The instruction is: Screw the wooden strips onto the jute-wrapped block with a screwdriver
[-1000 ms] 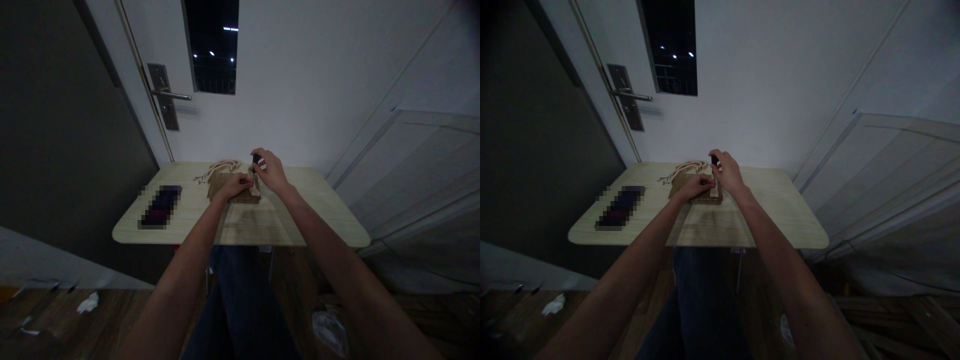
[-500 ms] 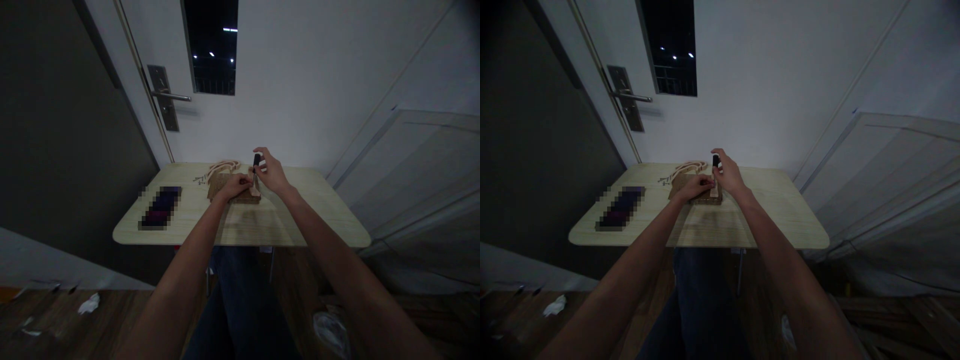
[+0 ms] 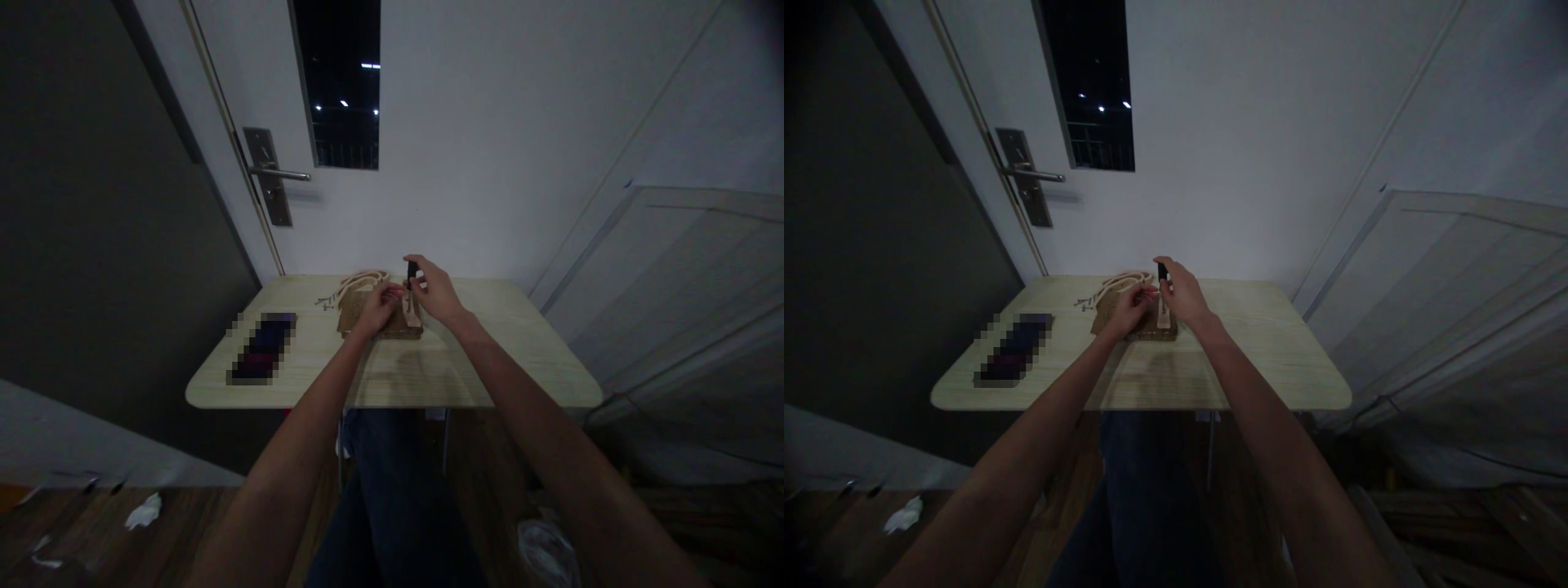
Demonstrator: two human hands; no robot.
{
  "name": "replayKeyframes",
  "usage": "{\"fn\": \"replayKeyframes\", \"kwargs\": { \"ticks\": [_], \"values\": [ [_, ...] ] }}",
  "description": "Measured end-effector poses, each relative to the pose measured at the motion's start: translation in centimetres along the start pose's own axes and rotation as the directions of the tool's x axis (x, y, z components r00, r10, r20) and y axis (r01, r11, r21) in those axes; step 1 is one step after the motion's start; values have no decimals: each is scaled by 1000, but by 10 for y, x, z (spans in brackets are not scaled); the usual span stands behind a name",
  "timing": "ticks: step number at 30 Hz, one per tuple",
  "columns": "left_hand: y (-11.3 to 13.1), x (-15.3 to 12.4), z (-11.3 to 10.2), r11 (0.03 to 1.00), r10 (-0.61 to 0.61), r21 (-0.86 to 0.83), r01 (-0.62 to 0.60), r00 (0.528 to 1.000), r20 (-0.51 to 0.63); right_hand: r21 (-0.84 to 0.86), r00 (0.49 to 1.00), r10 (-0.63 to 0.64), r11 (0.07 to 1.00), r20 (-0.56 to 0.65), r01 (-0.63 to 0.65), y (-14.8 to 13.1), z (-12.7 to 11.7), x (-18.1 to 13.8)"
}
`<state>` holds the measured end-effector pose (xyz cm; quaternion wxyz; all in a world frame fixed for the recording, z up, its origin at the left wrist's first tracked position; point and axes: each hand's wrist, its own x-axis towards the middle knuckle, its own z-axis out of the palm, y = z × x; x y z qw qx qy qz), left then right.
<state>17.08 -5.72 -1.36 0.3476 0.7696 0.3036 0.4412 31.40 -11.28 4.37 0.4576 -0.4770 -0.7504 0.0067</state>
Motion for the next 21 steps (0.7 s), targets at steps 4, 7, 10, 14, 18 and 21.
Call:
{"fn": "replayKeyframes", "kwargs": {
  "ticks": [4, 7, 10, 14, 18, 21],
  "values": [
    [10, -5, -9, 990, 43, 136, -40, 999, -18, 16, 1000, 20, 1000, -19, -20, 0, 0, -4],
    [11, -12, -20, 840, -3, 542, -7, 1000, 18, 39, 998, 50, 998, -25, -49, 2, 1, -7],
    [8, -23, -25, 799, -46, 601, 21, 999, 27, 72, 997, 69, 995, -46, -65, 6, 4, -9],
    [6, -34, -21, 654, -66, 757, 20, 997, 31, 144, 995, 78, 987, -69, -67, 9, 9, -8],
    [7, -33, -15, 587, -77, 808, 44, 997, 2, 175, 995, 71, 983, -63, -59, 11, 12, -6],
    [6, -29, -13, 565, -83, 822, 68, 996, -25, 179, 995, 47, 983, -88, -31, 14, 14, -6]
  ]
}}
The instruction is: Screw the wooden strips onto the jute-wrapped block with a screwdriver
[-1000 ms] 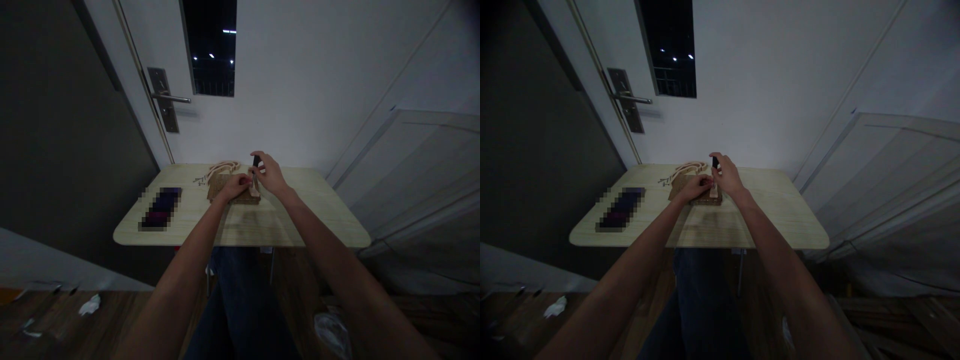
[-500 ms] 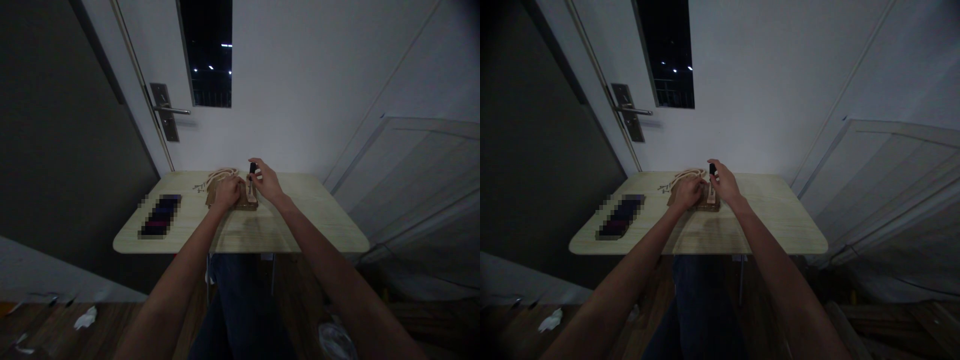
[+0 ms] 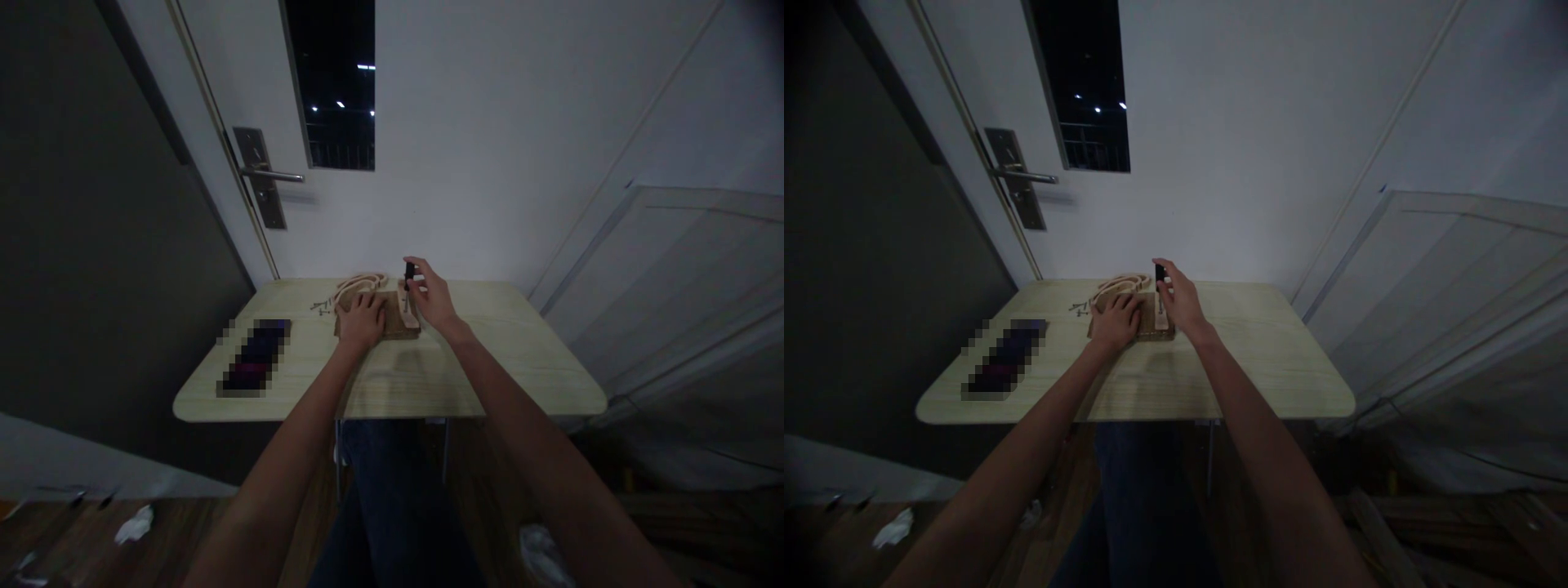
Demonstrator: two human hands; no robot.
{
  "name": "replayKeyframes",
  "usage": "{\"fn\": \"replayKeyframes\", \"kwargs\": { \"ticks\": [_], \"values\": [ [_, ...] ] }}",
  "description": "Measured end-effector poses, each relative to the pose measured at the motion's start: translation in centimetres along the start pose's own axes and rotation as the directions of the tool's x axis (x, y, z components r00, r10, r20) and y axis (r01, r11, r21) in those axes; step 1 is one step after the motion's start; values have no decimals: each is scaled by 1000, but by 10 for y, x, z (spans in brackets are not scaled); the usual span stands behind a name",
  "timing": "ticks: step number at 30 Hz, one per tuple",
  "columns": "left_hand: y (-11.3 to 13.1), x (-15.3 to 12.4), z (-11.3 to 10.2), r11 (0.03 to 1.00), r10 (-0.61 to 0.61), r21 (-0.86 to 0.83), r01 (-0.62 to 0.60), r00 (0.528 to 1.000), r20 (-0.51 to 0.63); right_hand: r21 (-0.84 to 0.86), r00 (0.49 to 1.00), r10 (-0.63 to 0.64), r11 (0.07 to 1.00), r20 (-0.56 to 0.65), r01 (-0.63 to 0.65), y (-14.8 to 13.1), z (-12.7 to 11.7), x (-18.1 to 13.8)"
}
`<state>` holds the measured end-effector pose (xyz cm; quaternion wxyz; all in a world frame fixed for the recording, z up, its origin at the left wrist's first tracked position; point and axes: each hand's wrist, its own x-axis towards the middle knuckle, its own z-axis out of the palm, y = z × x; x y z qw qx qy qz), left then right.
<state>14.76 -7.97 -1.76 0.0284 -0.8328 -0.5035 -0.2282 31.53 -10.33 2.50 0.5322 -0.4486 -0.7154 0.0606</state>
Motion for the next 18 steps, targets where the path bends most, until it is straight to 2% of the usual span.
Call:
{"fn": "replayKeyframes", "kwargs": {
  "ticks": [8, 14, 18],
  "values": [
    [-5, 11, 4, 1000, 28, 10, -28, 999, -30, 25, 992, 43, 999, -116, -41, 21, 13, 4],
    [-8, 19, 9, 999, 35, 21, -34, 998, -46, 233, 992, 89, 970, -94, -65, 30, 17, 8],
    [-10, 22, 11, 999, 36, 19, -36, 999, -36, 301, 977, 164, 946, -139, -116, 37, 21, 9]
  ]
}}
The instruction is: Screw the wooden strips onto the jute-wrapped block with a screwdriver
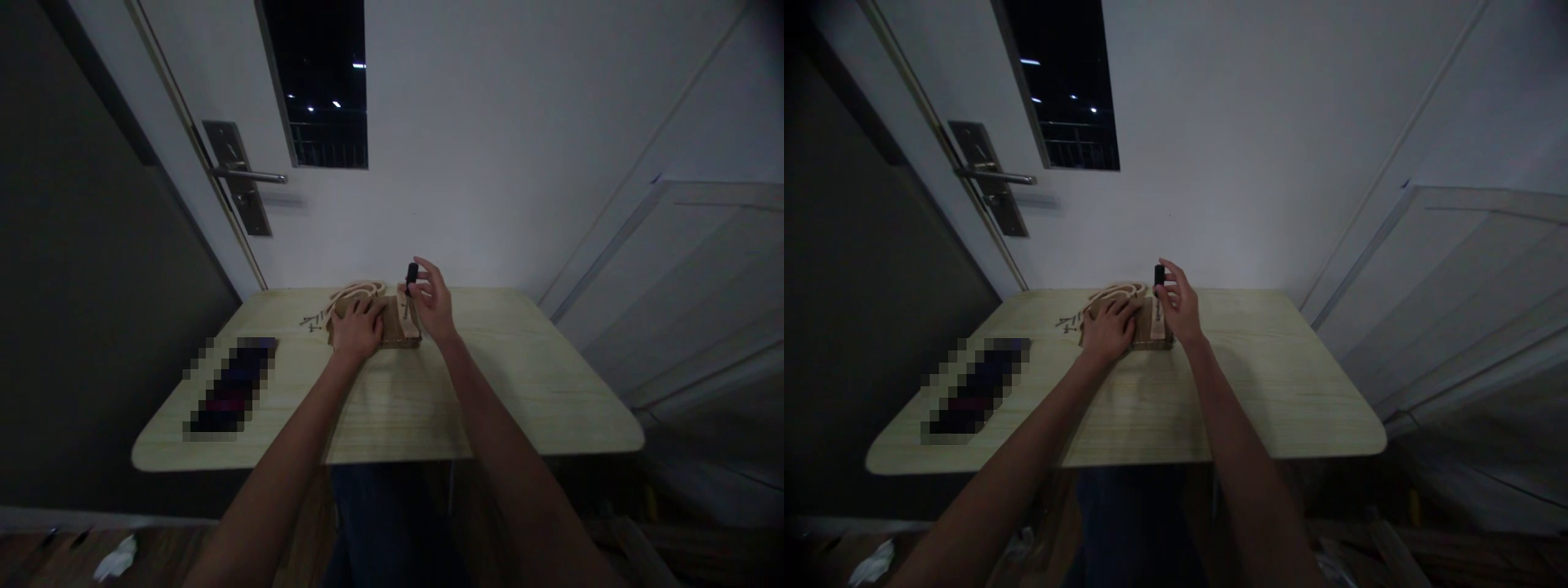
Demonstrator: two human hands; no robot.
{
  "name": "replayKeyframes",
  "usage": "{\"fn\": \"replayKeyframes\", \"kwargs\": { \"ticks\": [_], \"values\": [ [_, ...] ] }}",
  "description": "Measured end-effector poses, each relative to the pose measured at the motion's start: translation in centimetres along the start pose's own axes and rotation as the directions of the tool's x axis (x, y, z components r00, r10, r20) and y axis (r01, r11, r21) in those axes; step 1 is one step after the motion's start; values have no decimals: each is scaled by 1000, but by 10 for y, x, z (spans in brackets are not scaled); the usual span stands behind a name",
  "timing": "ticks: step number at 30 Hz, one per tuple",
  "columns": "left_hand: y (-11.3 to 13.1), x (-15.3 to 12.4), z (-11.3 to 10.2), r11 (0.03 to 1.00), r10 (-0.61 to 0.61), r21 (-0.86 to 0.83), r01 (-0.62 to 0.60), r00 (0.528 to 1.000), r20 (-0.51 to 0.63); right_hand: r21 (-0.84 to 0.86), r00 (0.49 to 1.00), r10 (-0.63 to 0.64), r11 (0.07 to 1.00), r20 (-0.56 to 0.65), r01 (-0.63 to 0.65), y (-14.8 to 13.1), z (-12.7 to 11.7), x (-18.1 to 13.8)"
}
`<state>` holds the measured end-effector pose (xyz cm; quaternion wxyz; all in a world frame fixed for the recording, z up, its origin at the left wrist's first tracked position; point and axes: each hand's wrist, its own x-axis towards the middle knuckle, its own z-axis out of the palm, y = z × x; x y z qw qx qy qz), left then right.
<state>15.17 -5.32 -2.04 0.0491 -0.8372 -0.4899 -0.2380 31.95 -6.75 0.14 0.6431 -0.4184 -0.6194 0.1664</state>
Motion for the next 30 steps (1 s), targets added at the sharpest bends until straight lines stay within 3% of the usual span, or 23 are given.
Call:
{"fn": "replayKeyframes", "kwargs": {
  "ticks": [5, 13, 22, 30],
  "values": [
    [-1, 0, 0, 1000, 14, -3, -14, 1000, 10, -34, 997, 13, 999, -80, -16, 3, 5, -3],
    [-4, -1, 1, 999, 29, -30, -29, 1000, 3, 17, 998, -12, 1000, 62, 11, -1, 4, -8],
    [-5, -2, -2, 997, 24, -75, -23, 1000, 18, -50, 1000, 17, 999, -23, -18, 4, 7, -7],
    [-5, -4, -3, 997, 27, -67, -25, 999, 19, 18, 997, 59, 998, 53, -60, -3, 4, -10]
  ]
}}
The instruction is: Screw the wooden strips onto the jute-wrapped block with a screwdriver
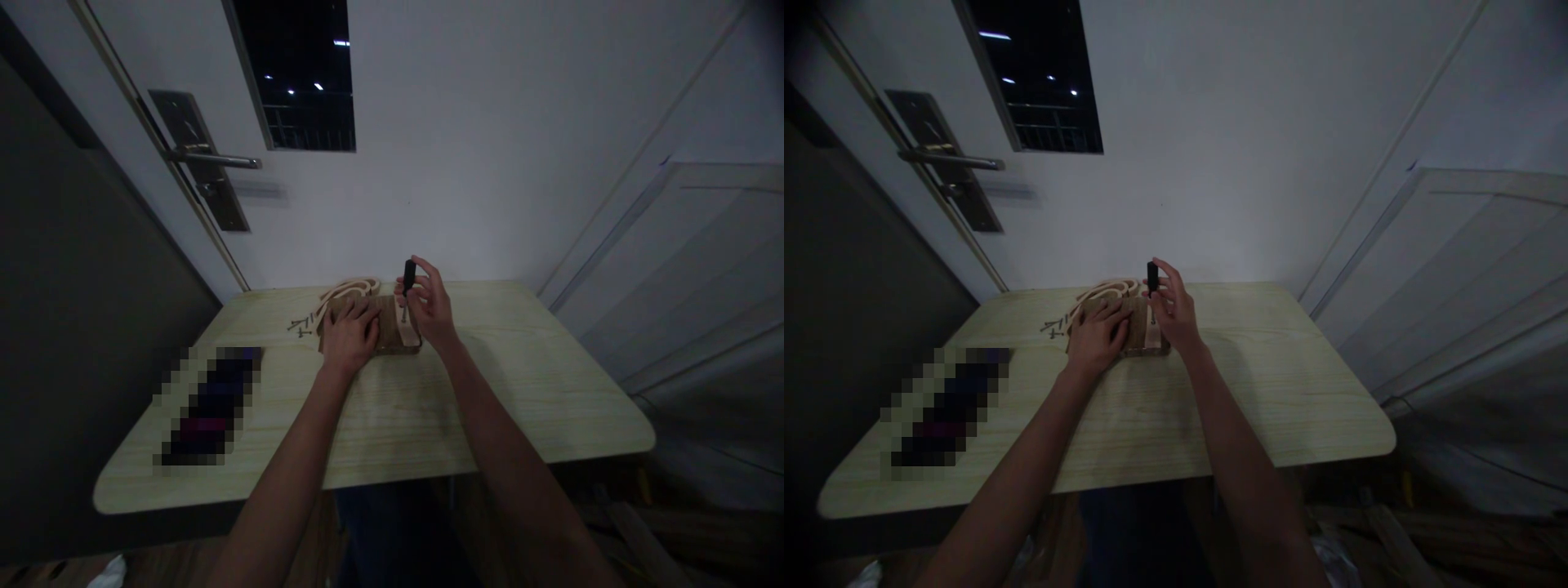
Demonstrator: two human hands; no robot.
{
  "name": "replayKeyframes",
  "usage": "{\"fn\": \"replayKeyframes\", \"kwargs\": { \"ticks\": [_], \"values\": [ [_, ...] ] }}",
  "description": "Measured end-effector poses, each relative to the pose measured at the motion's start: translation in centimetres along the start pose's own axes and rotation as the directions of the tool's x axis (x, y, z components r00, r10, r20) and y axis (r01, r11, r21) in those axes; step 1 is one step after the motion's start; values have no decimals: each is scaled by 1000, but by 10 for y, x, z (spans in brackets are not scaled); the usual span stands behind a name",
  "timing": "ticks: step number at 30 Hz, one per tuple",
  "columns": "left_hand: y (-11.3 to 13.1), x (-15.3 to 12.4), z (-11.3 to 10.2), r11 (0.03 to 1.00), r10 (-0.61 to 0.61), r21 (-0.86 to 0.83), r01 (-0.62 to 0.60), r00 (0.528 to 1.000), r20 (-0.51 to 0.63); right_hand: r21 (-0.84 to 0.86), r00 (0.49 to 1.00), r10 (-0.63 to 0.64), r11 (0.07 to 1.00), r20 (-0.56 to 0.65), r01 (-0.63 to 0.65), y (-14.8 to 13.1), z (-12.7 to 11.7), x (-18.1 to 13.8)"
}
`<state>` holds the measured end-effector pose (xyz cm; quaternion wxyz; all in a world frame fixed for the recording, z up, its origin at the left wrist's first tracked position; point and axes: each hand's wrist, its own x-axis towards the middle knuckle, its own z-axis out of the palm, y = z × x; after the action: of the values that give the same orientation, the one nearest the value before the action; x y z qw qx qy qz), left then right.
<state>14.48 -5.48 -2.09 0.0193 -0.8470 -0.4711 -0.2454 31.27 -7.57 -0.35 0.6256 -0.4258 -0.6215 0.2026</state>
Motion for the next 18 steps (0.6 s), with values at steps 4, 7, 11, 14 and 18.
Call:
{"fn": "replayKeyframes", "kwargs": {
  "ticks": [4, 7, 11, 14, 18],
  "values": [
    [0, 0, 0, 1000, 1, -2, -1, 1000, 5, -23, 1000, -11, 1000, 8, 11, 3, -1, 0],
    [0, 1, 0, 1000, -10, -1, 10, 1000, 11, -80, 999, -17, 997, -37, 14, 6, -1, 0],
    [-1, 1, 0, 1000, -9, -1, 9, 1000, 13, -118, 999, -13, 993, -33, 9, 5, -2, -1],
    [-1, 1, 0, 1000, -5, 0, 5, 1000, 17, -68, 1000, -8, 998, 1, 8, 3, -4, -2],
    [-1, 0, -2, 1000, -6, 8, 6, 1000, 18, -34, 1000, 10, 999, -29, -11, 1, -5, -3]
  ]
}}
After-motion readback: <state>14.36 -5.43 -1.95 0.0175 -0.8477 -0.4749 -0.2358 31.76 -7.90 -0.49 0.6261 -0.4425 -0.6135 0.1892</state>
